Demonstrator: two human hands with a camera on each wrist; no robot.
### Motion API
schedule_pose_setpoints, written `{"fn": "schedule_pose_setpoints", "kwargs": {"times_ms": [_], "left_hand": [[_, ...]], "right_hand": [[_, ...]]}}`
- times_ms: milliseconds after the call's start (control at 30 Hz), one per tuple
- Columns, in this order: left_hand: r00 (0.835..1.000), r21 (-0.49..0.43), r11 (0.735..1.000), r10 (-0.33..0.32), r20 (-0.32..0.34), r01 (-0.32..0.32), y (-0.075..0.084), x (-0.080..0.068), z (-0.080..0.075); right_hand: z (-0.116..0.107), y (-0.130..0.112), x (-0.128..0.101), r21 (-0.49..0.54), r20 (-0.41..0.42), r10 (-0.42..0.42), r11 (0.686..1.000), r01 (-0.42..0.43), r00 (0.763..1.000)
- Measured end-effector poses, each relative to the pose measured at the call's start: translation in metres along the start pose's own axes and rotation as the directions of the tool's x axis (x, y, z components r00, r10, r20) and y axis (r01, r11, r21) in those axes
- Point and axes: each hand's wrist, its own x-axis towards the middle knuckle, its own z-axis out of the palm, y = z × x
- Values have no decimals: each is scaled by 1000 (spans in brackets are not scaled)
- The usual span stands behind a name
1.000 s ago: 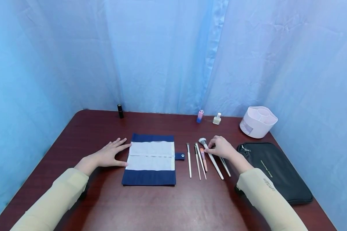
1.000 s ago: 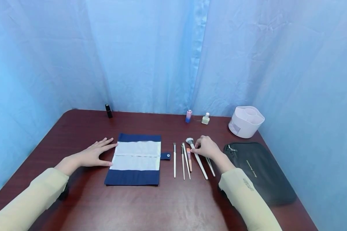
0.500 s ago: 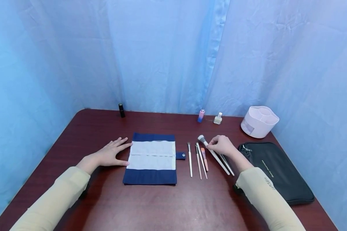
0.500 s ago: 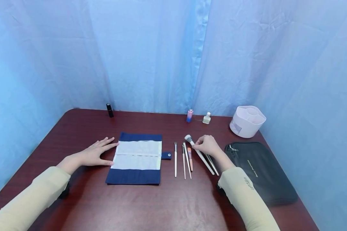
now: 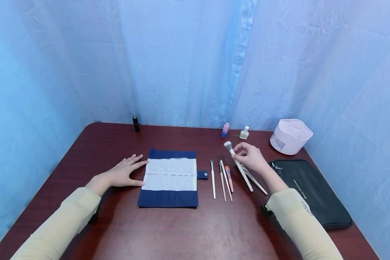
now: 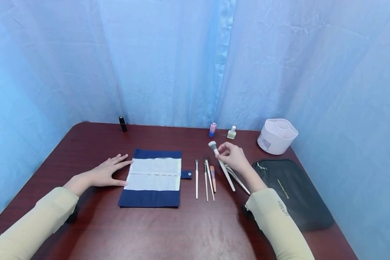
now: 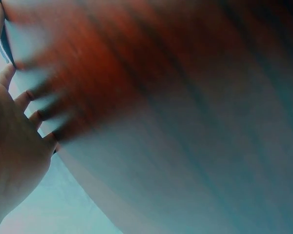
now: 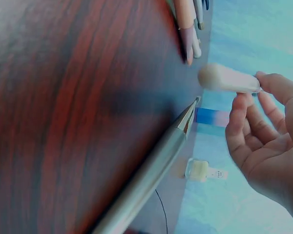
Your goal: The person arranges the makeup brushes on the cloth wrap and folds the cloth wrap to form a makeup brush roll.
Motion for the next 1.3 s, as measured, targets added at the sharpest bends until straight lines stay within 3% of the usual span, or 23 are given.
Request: {"fn": "schedule_pose_setpoints", "kwargs": {"times_ms": [133, 500, 767, 933, 1067, 1300], "left_hand": [[1000, 3, 1000, 1, 2, -1, 0, -1, 1], [1000, 11, 1000, -1, -4, 1, -1, -2, 1], [1000, 3, 1000, 0, -10, 0, -1, -2, 2], [1000, -16, 1000, -7, -6, 7, -1, 1, 2], [1000, -30, 999, -9, -4, 8, 0, 3, 2], [1000, -47, 999, -9, -1, 9, 2, 3, 1]], "right_hand": [[-2, -9, -1, 47, -9, -21, 999, 21, 1000], [-9, -49, 5, 129, -62, -172, 975, 179, 983], [-7, -100, 8, 316, -47, -212, 924, 216, 976], [6, -106, 28, 388, -45, -219, 895, 219, 975], [15, -124, 35, 383, -56, -258, 886, 259, 965], [39, -158, 47, 434, -69, -322, 842, 319, 944]]}}
